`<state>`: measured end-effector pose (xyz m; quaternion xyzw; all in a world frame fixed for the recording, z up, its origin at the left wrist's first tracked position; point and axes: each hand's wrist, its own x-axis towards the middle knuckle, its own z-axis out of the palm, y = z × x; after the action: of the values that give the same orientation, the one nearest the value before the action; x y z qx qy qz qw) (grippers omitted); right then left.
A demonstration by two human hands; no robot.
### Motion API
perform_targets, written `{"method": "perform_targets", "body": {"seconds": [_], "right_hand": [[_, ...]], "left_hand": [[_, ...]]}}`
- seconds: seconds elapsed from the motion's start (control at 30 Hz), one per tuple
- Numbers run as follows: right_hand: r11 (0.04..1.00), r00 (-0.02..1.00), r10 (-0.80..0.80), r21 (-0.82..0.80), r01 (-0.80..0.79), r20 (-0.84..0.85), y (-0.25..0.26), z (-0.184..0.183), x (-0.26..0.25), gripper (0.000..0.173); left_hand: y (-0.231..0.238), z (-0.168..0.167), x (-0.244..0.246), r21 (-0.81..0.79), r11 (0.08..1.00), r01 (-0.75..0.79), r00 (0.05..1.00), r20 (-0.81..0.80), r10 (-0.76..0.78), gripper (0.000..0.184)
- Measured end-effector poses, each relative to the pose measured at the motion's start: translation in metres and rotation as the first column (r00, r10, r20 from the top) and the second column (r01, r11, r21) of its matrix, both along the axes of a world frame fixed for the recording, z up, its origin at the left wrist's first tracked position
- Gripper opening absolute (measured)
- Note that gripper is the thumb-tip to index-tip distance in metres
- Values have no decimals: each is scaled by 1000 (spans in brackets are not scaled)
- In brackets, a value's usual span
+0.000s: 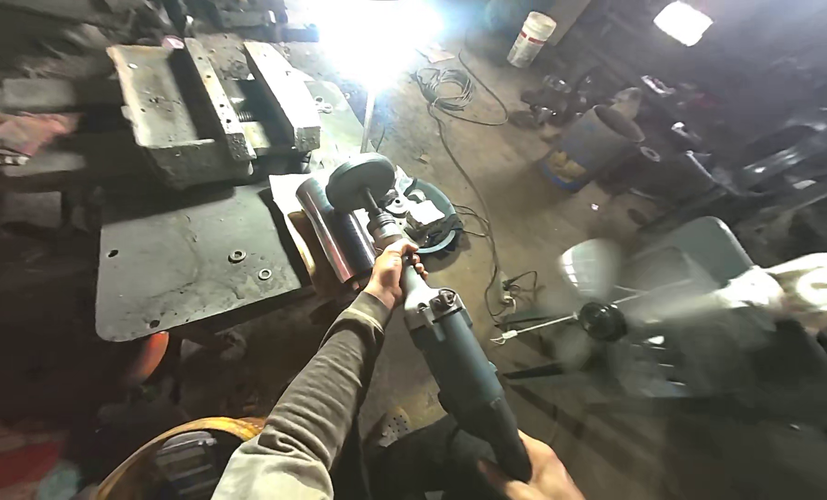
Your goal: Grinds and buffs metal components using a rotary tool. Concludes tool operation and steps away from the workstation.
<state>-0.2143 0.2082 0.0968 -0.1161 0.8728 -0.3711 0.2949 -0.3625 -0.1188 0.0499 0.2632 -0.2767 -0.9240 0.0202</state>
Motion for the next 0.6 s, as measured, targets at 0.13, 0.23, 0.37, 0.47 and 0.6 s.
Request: {"method": "perform_targets", "body": {"seconds": [0.13, 0.23, 0.37, 0.47, 0.6], "right_hand": [[1000, 1000, 6, 6, -6, -2, 0, 2, 0, 37], [999, 1000, 26, 45, -26, -9, -3, 4, 1, 39], [998, 1000, 28, 53, -28, 3, -7, 5, 7, 38], [996, 998, 60, 67, -59, -6, -11, 6, 10, 39], [990, 996, 91, 105, -89, -13, -17, 7, 14, 44]], "left_hand": [[0, -2, 3, -5, 1000, 9, 1000, -13, -9, 11], [-7, 1, 11, 1, 1000, 3, 999, -41, -3, 11], [-14, 7, 23, -2, 1000, -2, 997, -72, 1, 13], [-22, -1, 34, -35, 999, 15, 991, -130, -19, 17], [-32, -5, 50, -50, 999, -10, 986, -165, 1, 20]]}}
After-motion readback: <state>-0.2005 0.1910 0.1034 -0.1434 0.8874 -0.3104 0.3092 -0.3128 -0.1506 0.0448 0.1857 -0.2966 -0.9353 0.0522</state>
